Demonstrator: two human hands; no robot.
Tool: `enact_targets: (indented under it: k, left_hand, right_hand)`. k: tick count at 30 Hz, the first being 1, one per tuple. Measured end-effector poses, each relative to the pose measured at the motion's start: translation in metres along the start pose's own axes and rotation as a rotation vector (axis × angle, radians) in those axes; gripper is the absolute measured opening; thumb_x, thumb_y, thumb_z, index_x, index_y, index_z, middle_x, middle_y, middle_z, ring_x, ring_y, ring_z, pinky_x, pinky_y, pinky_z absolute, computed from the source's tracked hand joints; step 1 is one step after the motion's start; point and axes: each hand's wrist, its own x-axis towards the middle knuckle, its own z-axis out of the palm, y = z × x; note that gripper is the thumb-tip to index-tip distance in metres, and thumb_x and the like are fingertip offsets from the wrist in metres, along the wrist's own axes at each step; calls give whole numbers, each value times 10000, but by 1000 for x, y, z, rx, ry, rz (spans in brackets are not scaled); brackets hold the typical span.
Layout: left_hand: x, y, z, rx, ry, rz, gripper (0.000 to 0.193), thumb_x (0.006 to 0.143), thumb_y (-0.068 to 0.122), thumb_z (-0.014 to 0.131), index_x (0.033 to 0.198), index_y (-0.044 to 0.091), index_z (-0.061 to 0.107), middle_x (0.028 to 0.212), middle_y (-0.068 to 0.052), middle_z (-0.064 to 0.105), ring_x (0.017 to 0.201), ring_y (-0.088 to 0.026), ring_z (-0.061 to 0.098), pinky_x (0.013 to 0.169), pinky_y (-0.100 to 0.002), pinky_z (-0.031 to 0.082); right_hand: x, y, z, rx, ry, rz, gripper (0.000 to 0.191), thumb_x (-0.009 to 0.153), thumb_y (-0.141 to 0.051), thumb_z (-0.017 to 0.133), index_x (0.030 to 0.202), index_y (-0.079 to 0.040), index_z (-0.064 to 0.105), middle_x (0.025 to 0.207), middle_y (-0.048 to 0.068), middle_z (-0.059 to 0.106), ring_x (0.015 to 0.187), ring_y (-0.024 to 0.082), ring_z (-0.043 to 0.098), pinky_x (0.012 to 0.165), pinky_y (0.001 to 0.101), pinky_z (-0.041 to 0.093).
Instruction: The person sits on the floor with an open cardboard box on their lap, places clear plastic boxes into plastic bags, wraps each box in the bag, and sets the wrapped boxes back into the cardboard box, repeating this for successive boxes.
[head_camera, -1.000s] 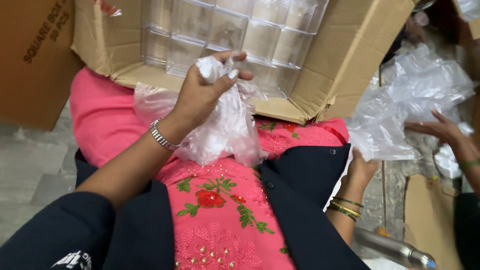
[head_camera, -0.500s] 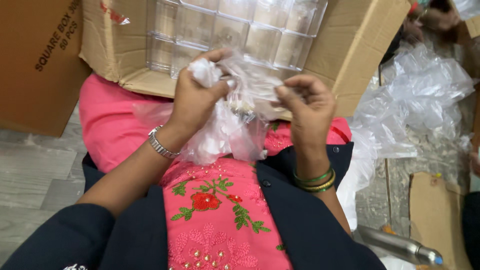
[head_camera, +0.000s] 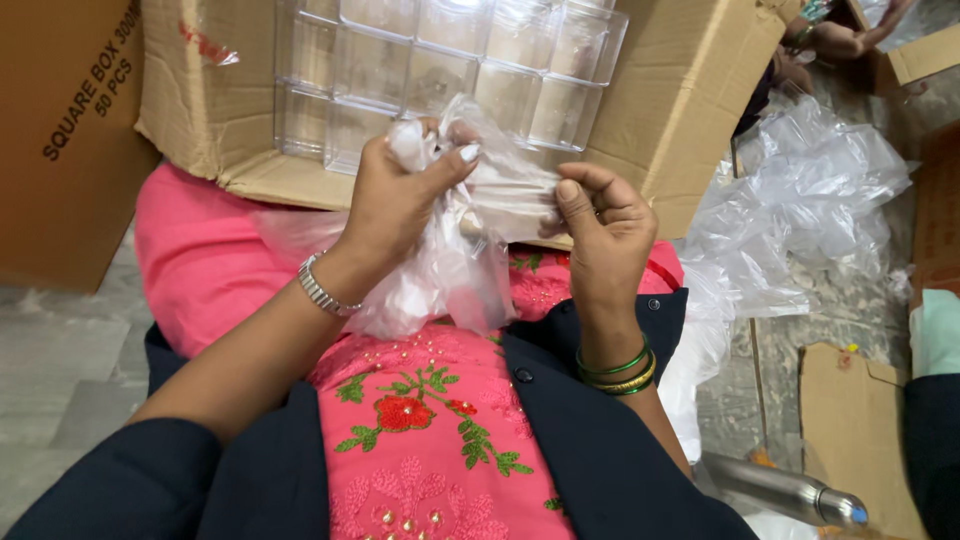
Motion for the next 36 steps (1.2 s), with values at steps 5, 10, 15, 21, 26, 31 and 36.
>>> enact_targets:
  k: [5, 10, 15, 21, 26, 31, 36]
  left_hand:
    - [1, -21, -4, -77, -10, -122, 138, 958, 73, 720, 1073, 13, 673, 997, -16, 720, 901, -72, 688, 806, -249, 579]
    - [13, -40, -7, -81, -167, -250, 197, 956, 118, 757, 1087, 26, 642, 930, -30, 684, 822, -99, 652, 713, -268, 548]
    - [43, -50, 0, 25, 64, -485, 159, 938, 222, 721, 1016, 104, 648, 889, -16, 727, 775, -85, 676, 646, -248, 553]
    - [99, -49, -40, -251, -116, -494, 179, 922, 251, 706, 925, 83, 643, 681, -53, 655, 504, -147, 597, 427, -269, 459]
    - [204, -109, -37, 774, 184, -36, 345, 863, 162, 733, 1128, -38, 637, 703, -68, 671, 566, -192, 629, 502, -355, 517]
    - [256, -161, -58, 1145, 260, 261, 337, 895, 175, 763, 1162, -1, 656, 868, -205, 723, 738, -321, 706, 680, -418, 540]
    - [238, -177, -73, 1172, 185, 316, 223, 901, 135, 734, 1116, 125, 677, 877, -172, 737, 771, -322, 710, 691, -415, 535]
  right_hand:
    - [2, 43, -5, -76, 32, -4, 173, 1091, -158, 655, 1017, -10, 706, 839, -38, 646, 699, 26, 544, 594, 192, 446]
    - [22, 57, -16, 323, 37, 390, 238, 1013, -271, 617, 959, -48, 680, 786, -7, 659, 652, 90, 584, 564, 255, 480]
    - [46, 52, -30, 753, -233, 378, 305, 1166, -314, 607, 1004, -60, 649, 697, 10, 606, 620, 143, 586, 670, 343, 547]
    - [122, 58, -61, 780, -111, 437, 69, 889, -114, 667, 904, -91, 604, 810, 46, 632, 712, 162, 640, 682, 329, 564]
    - [254, 114, -24, -456, 25, -117, 282, 745, 87, 707, 941, -74, 585, 801, 58, 575, 711, 201, 600, 621, 355, 508]
    - [307, 175, 9, -1029, 48, -197, 656, 740, 104, 617, 1330, -182, 590, 1162, 219, 576, 987, 439, 624, 787, 498, 521]
    - [279, 190, 15, -1072, 126, -69, 572, 860, 45, 590, 1352, -246, 605, 1274, 201, 534, 1113, 407, 593, 928, 488, 512]
